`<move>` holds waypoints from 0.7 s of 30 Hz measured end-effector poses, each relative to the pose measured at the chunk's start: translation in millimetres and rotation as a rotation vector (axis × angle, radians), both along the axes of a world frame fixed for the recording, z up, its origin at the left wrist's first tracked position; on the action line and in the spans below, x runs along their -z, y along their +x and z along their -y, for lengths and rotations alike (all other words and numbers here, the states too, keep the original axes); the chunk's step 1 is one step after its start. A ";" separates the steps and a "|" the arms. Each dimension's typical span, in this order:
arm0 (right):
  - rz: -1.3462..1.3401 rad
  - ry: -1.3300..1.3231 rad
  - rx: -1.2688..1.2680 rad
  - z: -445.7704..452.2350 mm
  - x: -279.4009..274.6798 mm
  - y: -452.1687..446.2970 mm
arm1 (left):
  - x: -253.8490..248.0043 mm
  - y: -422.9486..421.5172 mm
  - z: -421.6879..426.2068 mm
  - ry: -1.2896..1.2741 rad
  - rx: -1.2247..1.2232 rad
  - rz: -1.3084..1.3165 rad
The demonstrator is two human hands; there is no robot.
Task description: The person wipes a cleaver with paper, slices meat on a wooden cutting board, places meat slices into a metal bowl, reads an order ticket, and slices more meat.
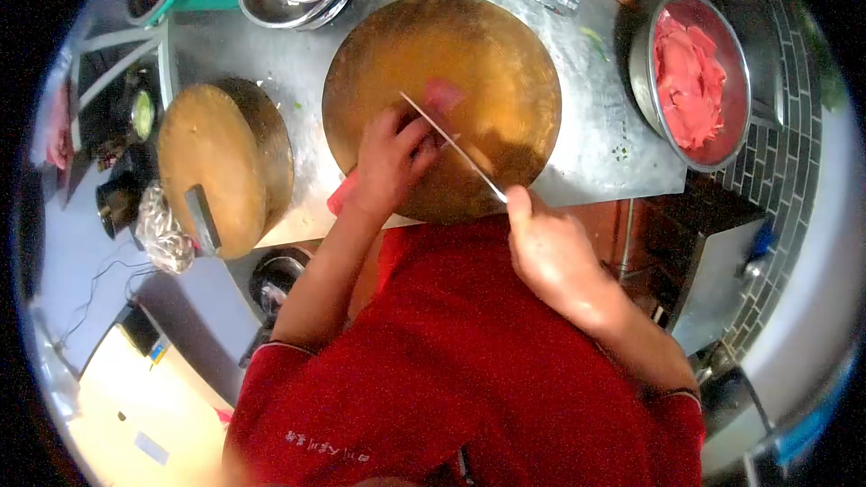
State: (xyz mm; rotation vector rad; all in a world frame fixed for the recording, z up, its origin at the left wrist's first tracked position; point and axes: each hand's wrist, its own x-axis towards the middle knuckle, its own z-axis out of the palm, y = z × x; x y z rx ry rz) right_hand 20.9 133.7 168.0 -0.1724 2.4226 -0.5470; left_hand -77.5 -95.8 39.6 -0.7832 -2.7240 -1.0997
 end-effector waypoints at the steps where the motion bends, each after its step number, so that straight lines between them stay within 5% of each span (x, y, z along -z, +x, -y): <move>1: 0.029 0.049 -0.035 0.9 -1.4 -1.3 | 0.7 0.6 1.5 -0.021 0.006 0.009; 10: -0.155 -0.073 0.043 38.3 82.4 -67.5 | 5.1 -6.1 6.5 0.003 -0.016 0.052; 21: -0.176 -0.066 0.108 31.9 88.5 -43.7 | -1.4 5.6 4.0 0.044 0.009 0.039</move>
